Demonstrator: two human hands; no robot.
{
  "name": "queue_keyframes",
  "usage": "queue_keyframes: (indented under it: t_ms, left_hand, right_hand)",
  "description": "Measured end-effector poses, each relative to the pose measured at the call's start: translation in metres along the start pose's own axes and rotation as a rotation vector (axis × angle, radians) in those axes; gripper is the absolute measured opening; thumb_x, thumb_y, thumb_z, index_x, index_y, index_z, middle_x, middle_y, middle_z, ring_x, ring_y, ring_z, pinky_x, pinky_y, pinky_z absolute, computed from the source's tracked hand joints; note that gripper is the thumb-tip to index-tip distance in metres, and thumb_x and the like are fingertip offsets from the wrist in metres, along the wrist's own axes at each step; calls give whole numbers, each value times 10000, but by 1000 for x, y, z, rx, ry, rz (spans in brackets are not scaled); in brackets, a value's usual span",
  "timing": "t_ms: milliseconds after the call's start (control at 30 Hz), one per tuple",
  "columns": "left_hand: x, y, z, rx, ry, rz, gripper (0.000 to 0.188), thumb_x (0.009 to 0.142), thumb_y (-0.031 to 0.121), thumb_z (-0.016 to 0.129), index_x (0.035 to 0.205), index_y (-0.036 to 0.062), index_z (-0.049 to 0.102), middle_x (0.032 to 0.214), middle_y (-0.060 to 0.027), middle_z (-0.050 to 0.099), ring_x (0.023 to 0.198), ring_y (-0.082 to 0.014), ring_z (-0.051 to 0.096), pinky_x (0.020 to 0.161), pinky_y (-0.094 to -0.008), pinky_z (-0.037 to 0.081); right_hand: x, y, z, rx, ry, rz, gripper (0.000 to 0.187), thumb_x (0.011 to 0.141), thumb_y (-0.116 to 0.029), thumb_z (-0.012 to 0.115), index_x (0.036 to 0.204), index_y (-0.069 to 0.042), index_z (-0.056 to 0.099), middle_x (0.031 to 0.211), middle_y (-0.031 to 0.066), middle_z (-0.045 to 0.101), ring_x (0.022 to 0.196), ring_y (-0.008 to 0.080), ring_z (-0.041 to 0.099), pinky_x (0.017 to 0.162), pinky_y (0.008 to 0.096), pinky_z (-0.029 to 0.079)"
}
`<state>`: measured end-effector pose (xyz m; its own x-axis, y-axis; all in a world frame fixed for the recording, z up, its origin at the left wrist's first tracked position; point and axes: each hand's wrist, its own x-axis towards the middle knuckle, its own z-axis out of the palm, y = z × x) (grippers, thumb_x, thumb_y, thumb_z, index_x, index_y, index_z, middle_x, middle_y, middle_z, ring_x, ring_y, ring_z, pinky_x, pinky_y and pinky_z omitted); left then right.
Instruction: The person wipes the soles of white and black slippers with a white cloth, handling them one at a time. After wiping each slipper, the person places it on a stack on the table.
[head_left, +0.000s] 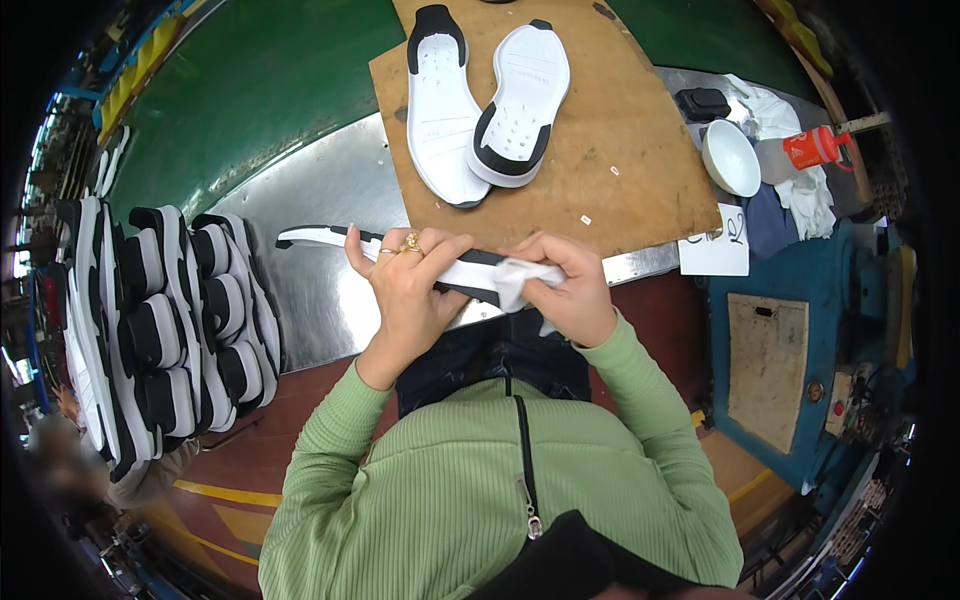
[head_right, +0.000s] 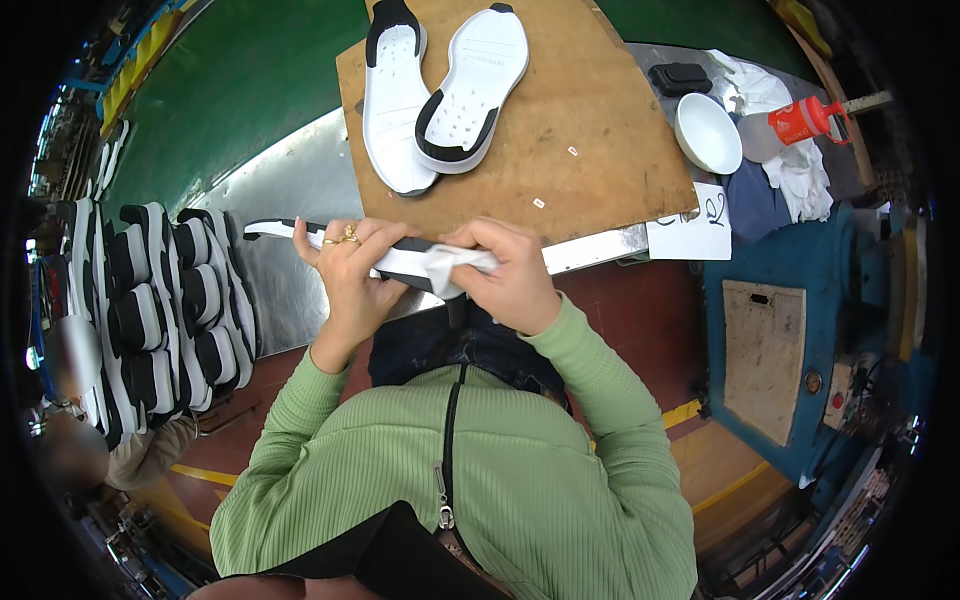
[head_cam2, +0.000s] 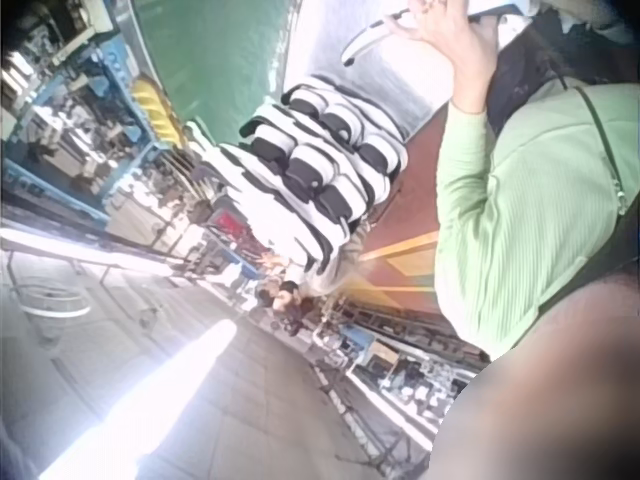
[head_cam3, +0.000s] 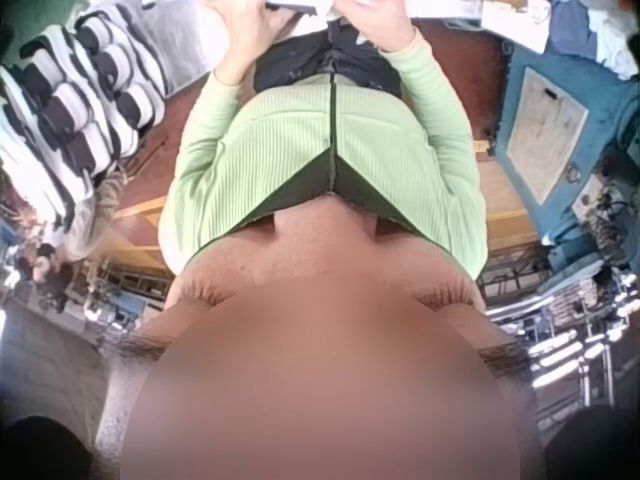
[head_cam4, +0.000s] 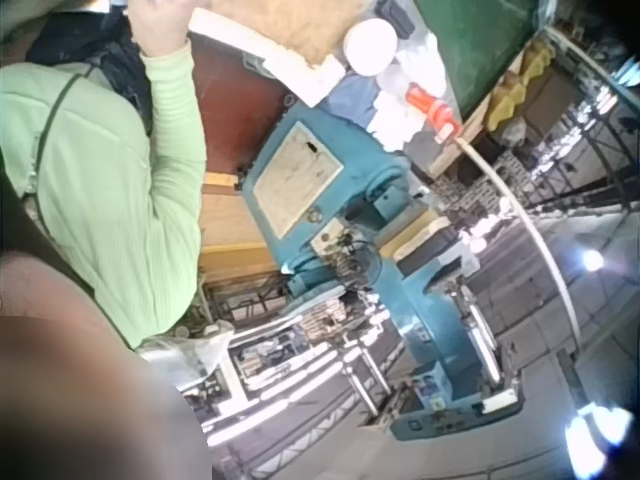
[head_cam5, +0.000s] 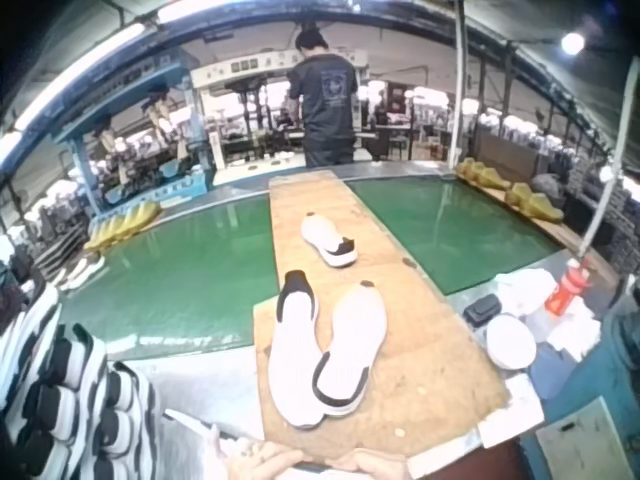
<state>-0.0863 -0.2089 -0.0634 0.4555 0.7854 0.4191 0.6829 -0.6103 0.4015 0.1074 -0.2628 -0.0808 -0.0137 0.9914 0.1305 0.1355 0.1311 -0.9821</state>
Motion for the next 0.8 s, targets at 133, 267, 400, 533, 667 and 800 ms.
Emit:
queue_keyframes:
  t_ms: [133,267,400,533,667,800]
  left_hand:
    - [-1,0,1,20,6,-2,250,633,253,777,875,221,722,774,78,621,827,-152,536,1092,-473,35]
    - [-1,-1,0,-15,35,28,295,621,219,790,901,216,695,790,90,602,840,-157,542,1086,-505,42]
    - [3,1,-16,-62,-11,-12,243,644,216,787,872,197,703,796,79,618,854,-153,551,1059,-470,91]
    - [5,9,-48,-246,-14,-120,182,688,176,771,847,137,693,819,66,646,882,-115,591,1052,-411,110]
    - [10,15,-79,-496,20,-163,237,674,187,789,887,134,698,833,60,659,883,-126,602,1004,-412,176]
    - [8,17,-96,-891,30,-98,209,774,63,709,962,20,629,952,-87,669,900,-157,633,825,-289,489]
  right_hand:
    - [-2,2,-1,-51,-3,-53,257,717,93,563,957,64,651,940,137,686,940,213,675,815,286,509]
    - [-9,2,-8,106,-62,-88,383,713,107,534,1071,55,659,1126,190,665,1024,231,652,883,304,493]
    - [-5,-8,-9,142,-111,-161,444,693,147,508,1097,40,658,1173,199,648,1074,269,641,931,334,487]
    - [4,-42,-13,127,-185,-303,472,673,158,502,1097,32,666,1174,194,650,1097,282,634,945,336,486]
    - [17,-79,-15,119,-253,-442,382,699,135,569,1041,19,695,1104,241,664,1035,328,664,890,350,522]
    - [28,-95,-11,49,-309,-510,388,654,133,567,1003,28,699,1097,246,665,1025,325,668,889,347,521]
